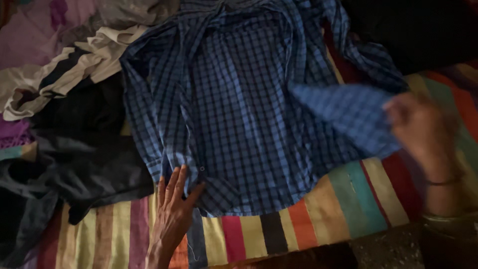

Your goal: The person spreads a blue checkered shirt on a bed, buttons it from bottom to top, and smooths the fabric with their hands.

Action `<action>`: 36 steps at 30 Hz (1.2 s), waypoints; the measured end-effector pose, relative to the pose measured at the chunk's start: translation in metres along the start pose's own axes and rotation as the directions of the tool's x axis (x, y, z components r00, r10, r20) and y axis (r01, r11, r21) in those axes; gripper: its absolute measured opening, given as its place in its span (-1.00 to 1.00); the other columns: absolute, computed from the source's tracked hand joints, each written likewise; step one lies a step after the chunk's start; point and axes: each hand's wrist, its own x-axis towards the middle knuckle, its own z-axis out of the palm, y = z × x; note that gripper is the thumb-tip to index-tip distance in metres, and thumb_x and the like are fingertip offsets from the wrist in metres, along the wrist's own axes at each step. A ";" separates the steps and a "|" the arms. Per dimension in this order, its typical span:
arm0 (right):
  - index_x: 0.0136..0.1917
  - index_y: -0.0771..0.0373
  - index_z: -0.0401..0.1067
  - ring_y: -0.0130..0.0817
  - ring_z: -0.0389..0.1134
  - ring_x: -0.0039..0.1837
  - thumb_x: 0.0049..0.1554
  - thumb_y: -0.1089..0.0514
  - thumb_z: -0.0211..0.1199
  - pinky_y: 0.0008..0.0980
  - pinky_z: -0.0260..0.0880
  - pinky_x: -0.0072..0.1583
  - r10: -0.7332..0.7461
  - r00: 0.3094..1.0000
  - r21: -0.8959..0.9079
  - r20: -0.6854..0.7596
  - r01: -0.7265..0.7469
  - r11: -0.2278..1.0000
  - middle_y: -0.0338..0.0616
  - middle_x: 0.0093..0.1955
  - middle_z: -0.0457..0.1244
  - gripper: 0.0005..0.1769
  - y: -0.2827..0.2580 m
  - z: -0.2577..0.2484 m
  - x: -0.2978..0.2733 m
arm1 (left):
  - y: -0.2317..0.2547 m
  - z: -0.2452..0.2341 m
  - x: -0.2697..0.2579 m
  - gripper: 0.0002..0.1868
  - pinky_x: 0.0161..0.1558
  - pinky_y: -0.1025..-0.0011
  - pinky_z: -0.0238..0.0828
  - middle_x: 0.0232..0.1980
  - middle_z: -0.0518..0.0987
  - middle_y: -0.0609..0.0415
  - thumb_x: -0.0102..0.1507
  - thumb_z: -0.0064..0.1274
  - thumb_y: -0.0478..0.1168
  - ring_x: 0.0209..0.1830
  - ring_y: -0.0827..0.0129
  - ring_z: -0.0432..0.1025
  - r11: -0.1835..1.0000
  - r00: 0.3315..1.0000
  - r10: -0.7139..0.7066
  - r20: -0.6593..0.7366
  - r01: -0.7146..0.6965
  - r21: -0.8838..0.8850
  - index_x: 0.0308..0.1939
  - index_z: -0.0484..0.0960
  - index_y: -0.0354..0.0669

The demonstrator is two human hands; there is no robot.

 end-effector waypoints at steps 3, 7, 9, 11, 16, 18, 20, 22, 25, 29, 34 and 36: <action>0.20 0.28 0.40 -0.52 0.26 -0.29 0.45 0.10 0.09 -0.53 0.24 -0.35 0.237 0.947 0.519 -0.219 -0.093 0.850 -0.19 -0.13 0.34 -0.78 0.010 -0.036 0.001 | -0.002 0.004 0.001 -0.50 0.55 -0.07 -0.04 0.55 0.23 -0.12 0.09 0.04 -0.54 0.57 0.06 0.09 1.000 1.000 0.029 -0.003 -0.029 0.011 -0.01 0.76 0.08; 0.16 0.29 0.43 -0.50 0.34 -0.25 0.55 0.14 0.16 -0.58 0.31 -0.24 0.030 0.937 0.399 -0.347 0.119 0.909 -0.13 -0.11 0.35 -0.83 -0.015 -0.061 -0.012 | -0.003 0.004 0.004 -0.65 0.43 -0.01 0.21 0.41 0.41 -0.15 -0.02 0.14 -0.45 0.46 0.01 0.26 0.996 0.996 0.053 -0.065 -0.057 -0.067 -0.18 0.76 -0.09; 0.09 0.27 0.44 -0.40 0.36 -0.14 0.44 0.19 0.27 -0.49 0.42 -0.12 0.046 0.949 0.583 -0.313 0.153 0.798 -0.12 -0.05 0.35 -0.90 -0.048 -0.052 -0.027 | 0.002 0.003 0.008 -0.84 0.24 0.16 0.46 0.28 0.56 -0.10 0.12 0.18 -0.43 0.31 0.10 0.47 0.982 0.979 0.001 -0.201 -0.039 -0.186 -0.23 0.70 -0.22; 0.13 0.21 0.43 -0.43 0.37 -0.19 0.30 0.24 0.21 -0.50 0.41 -0.20 -0.313 0.895 0.519 -0.317 0.440 0.733 -0.09 0.00 0.39 -0.88 -0.107 -0.008 -0.031 | 0.011 -0.002 0.010 -0.82 0.15 0.23 0.51 0.24 0.59 -0.04 0.12 0.20 -0.41 0.23 0.13 0.51 0.963 0.974 -0.055 -0.221 -0.007 -0.269 -0.20 0.71 -0.21; 0.13 0.33 0.44 -0.57 0.27 -0.42 0.22 0.16 0.28 -0.58 0.27 -0.44 -0.868 0.495 0.725 0.047 0.581 0.370 -0.15 -0.23 0.34 -0.75 -0.173 0.048 -0.078 | 0.019 -0.013 0.008 -0.81 0.05 0.28 0.55 0.17 0.63 0.06 0.10 0.21 -0.39 0.09 0.19 0.57 0.951 0.964 -0.108 -0.245 0.028 -0.309 -0.20 0.72 -0.20; 0.18 0.25 0.50 -0.54 0.26 -0.45 0.22 0.13 0.32 -0.56 0.26 -0.44 -0.801 0.587 0.771 0.117 0.454 0.446 -0.23 -0.37 0.35 -0.72 -0.145 0.053 -0.075 | 0.014 -0.015 0.002 -0.73 0.06 0.27 0.54 0.23 0.60 0.05 0.08 0.25 -0.36 0.17 0.15 0.54 0.954 0.971 -0.134 -0.197 0.073 -0.291 -0.14 0.70 -0.13; 0.21 0.27 0.46 -0.61 0.32 -0.36 0.25 0.22 0.22 -0.65 0.33 -0.39 -0.618 0.765 0.691 -0.181 0.546 0.474 -0.21 -0.17 0.41 -0.74 -0.108 0.056 -0.062 | 0.011 -0.017 0.000 -0.56 0.13 0.21 0.48 0.30 0.53 -0.01 0.00 0.22 -0.39 0.25 0.09 0.46 0.950 0.984 -0.123 -0.126 0.080 -0.303 -0.02 0.68 -0.14; 0.21 0.23 0.48 -0.53 0.29 -0.44 0.20 0.20 0.19 -0.57 0.28 -0.45 -0.392 0.920 0.516 -0.013 0.342 0.785 -0.15 -0.07 0.46 -0.70 -0.064 0.054 -0.059 | 0.017 -0.020 0.004 -0.39 0.19 0.14 0.43 0.38 0.46 -0.07 -0.07 0.19 -0.43 0.32 0.02 0.39 0.945 0.992 -0.104 -0.070 0.077 -0.317 0.10 0.66 -0.16; 0.27 0.15 0.47 -0.36 0.33 -0.40 0.26 0.08 0.25 -0.40 0.34 -0.38 -0.215 0.976 0.192 -0.025 0.215 0.958 -0.08 -0.11 0.43 -0.68 -0.012 0.061 -0.063 | 0.038 -0.022 0.011 -0.24 0.41 -0.15 0.06 0.43 0.34 -0.12 -0.19 0.20 -0.36 0.43 0.01 0.25 0.958 0.986 -0.034 -0.163 -0.014 -0.286 0.17 0.58 -0.17; 0.39 0.18 0.38 -0.18 0.43 -0.18 0.19 0.05 0.30 -0.21 0.50 -0.12 -0.145 0.949 0.324 0.280 0.049 0.945 0.07 -0.04 0.38 -0.47 0.020 0.083 -0.085 | 0.048 -0.007 0.021 -0.28 0.47 -0.20 -0.10 0.46 0.30 -0.18 -0.15 0.18 -0.43 0.48 -0.04 0.19 0.984 0.996 0.060 -0.063 -0.070 -0.165 0.15 0.64 -0.12; 0.41 0.23 0.35 -0.15 0.44 -0.01 0.09 0.17 0.39 -0.21 0.51 0.00 -0.063 0.986 0.524 0.156 -0.028 0.851 0.09 0.16 0.34 -0.37 -0.005 0.104 -0.088 | 0.046 0.006 0.026 -0.38 0.43 -0.08 0.19 0.39 0.47 -0.10 -0.11 0.09 -0.53 0.41 0.04 0.34 0.997 0.991 0.069 -0.117 -0.073 -0.032 0.03 0.70 -0.03; 0.38 0.30 0.34 0.02 0.37 0.16 -0.06 0.32 0.43 -0.11 0.45 0.15 -0.169 0.983 0.318 -0.072 0.183 0.930 0.11 0.15 0.30 -0.28 -0.018 0.103 -0.085 | 0.051 0.000 0.021 -0.27 0.25 0.09 0.46 0.28 0.60 0.00 -0.14 -0.03 -0.58 0.29 0.14 0.50 0.921 0.971 -0.184 -0.155 0.115 -0.373 0.12 0.69 -0.11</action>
